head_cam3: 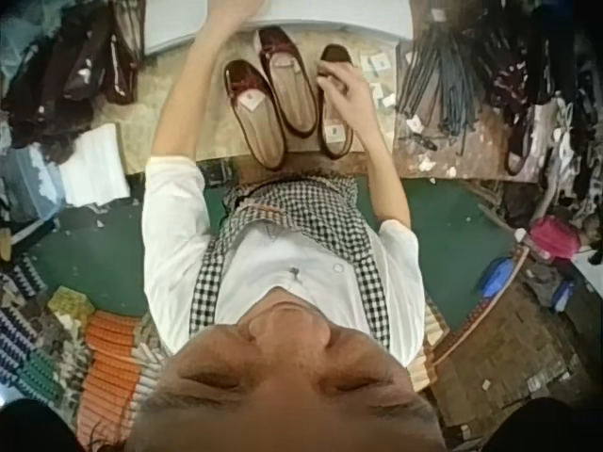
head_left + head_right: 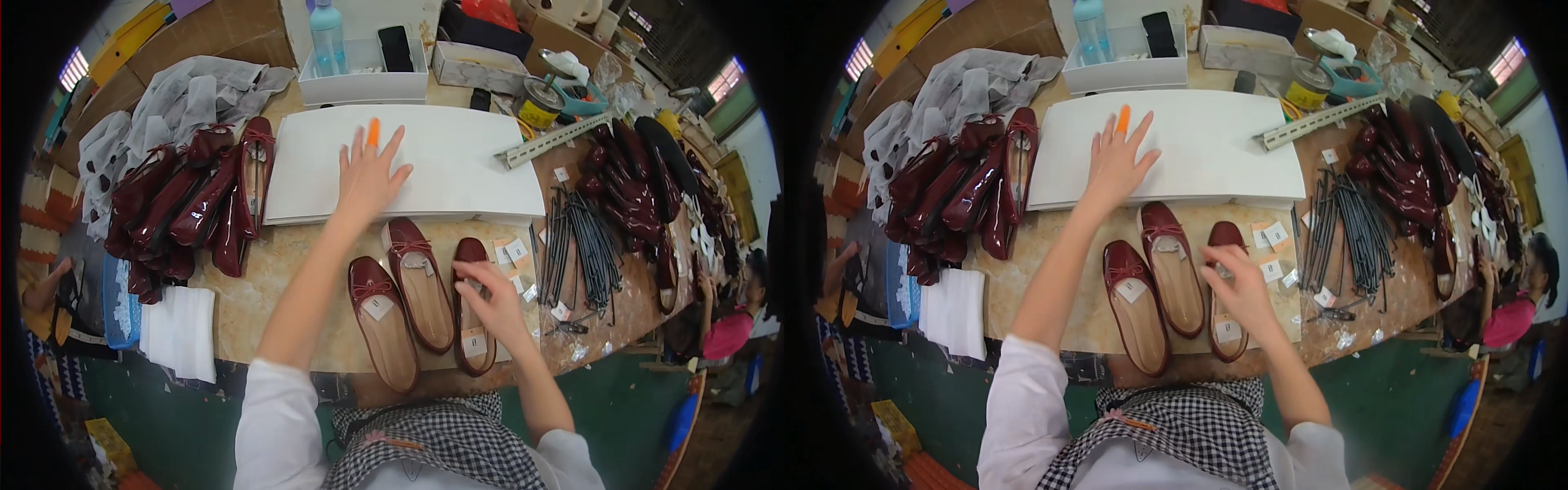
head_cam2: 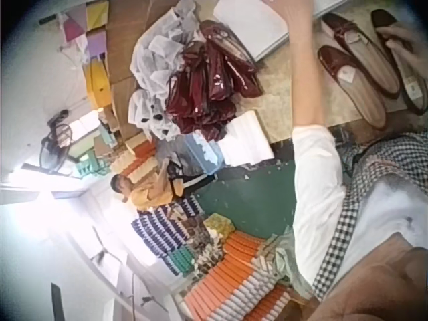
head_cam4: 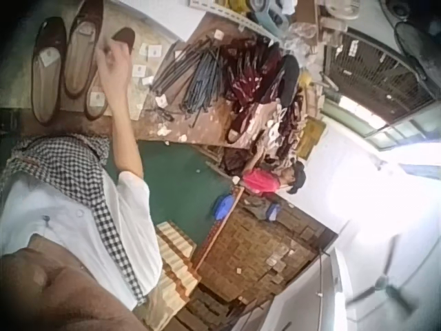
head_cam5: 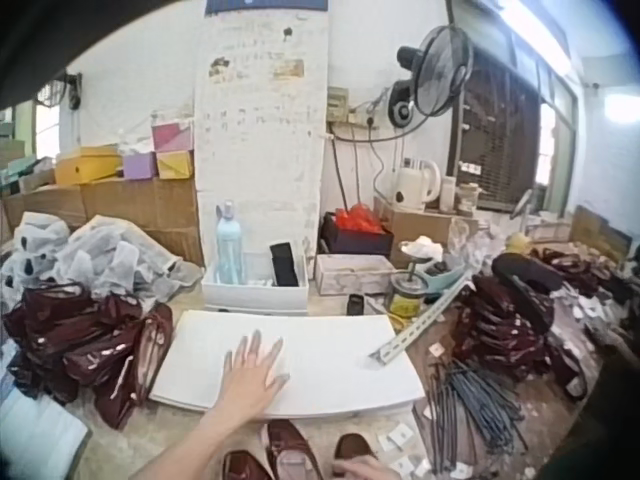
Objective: The person wipes the exterior of maroon patent leather shoes with a white cloth and then wraps each shoe individually in white tissue paper. The shoes are handled one at a time on a workbench in a workshop setting.
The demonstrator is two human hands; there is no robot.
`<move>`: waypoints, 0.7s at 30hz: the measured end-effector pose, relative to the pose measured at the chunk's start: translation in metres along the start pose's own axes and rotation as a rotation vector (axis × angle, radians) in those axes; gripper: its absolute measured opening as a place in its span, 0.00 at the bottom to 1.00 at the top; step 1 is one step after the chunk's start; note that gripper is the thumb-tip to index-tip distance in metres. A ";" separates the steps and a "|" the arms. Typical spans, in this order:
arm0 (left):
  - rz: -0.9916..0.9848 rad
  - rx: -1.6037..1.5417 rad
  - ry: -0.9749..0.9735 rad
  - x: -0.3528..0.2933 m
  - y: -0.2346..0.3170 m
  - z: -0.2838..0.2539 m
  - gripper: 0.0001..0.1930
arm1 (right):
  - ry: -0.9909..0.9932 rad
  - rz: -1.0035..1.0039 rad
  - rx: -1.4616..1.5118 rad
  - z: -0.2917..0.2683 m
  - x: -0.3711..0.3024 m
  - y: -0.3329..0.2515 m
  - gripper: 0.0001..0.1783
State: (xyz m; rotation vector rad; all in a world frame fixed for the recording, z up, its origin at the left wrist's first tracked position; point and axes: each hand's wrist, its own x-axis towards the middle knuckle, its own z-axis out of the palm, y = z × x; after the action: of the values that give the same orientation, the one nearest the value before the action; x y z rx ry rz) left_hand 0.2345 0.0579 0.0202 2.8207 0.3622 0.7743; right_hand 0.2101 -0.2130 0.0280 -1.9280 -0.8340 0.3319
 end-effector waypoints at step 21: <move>0.246 -0.812 0.052 -0.142 0.097 -0.104 0.08 | -0.234 0.712 1.231 0.035 -0.052 0.003 0.23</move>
State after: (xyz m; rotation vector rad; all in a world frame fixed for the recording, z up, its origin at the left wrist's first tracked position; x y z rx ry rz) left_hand 0.0791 -0.0620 0.0651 2.0904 -0.2559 0.8037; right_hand 0.1541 -0.2250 0.0025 -0.9218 0.0565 1.1861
